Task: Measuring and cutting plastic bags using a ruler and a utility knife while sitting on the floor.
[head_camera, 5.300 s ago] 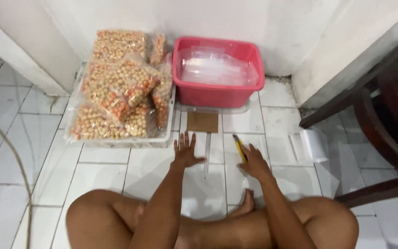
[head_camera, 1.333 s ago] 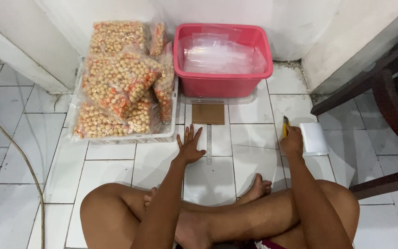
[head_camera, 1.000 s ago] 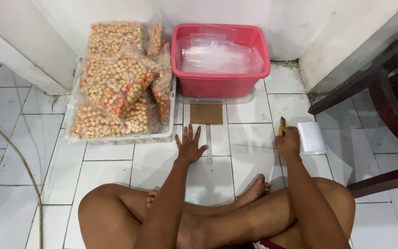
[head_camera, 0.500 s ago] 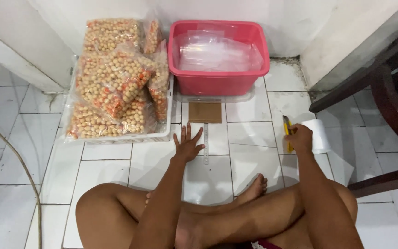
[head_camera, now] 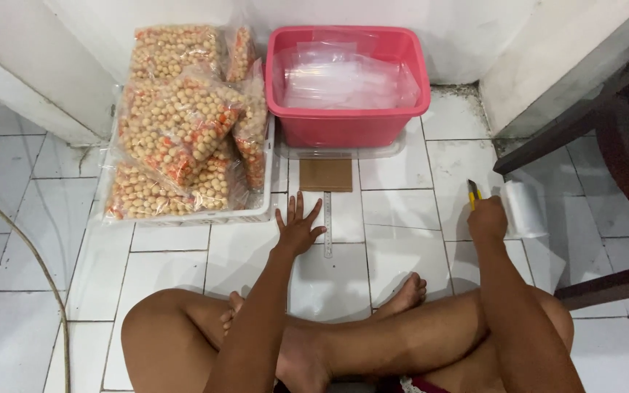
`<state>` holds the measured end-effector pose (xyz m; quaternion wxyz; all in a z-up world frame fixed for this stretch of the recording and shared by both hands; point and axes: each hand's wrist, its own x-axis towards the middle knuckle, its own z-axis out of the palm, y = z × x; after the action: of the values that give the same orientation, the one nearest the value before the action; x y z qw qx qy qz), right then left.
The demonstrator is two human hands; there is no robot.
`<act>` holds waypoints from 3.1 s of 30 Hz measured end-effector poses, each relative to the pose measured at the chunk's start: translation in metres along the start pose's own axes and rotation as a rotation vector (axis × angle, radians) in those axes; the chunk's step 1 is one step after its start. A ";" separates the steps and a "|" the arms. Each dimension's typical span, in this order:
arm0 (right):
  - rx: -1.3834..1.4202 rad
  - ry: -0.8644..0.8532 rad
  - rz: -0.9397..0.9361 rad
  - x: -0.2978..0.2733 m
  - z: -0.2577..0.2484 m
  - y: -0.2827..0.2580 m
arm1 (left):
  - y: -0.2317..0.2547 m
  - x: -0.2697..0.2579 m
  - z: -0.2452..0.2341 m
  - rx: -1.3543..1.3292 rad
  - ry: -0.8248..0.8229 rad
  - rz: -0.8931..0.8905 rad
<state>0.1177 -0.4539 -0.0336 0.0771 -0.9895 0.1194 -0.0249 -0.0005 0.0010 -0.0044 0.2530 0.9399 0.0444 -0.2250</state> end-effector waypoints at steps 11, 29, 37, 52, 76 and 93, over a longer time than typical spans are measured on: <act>-0.067 -0.145 0.099 0.029 0.015 0.075 | 0.000 -0.003 -0.002 -0.035 0.011 0.002; -0.068 0.010 -0.146 -0.034 -0.044 -0.054 | -0.007 -0.002 0.001 -0.111 0.021 0.040; 0.457 -0.326 -0.952 -0.144 -0.011 -0.201 | -0.022 0.010 0.007 -0.129 0.017 0.085; 0.065 -0.604 -0.847 -0.160 -0.028 -0.224 | -0.014 -0.004 -0.002 -0.018 0.000 -0.095; 0.064 -0.659 -0.750 -0.147 -0.028 -0.199 | -0.011 -0.007 -0.011 -0.060 0.044 -0.103; 0.148 -0.639 -0.678 -0.149 -0.033 -0.204 | -0.010 -0.011 -0.016 -0.058 0.049 -0.109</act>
<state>0.0186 -0.2277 0.0266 0.1677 -0.9227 -0.2421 0.2487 -0.0063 0.0182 0.0079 0.2663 0.9336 0.1084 -0.2138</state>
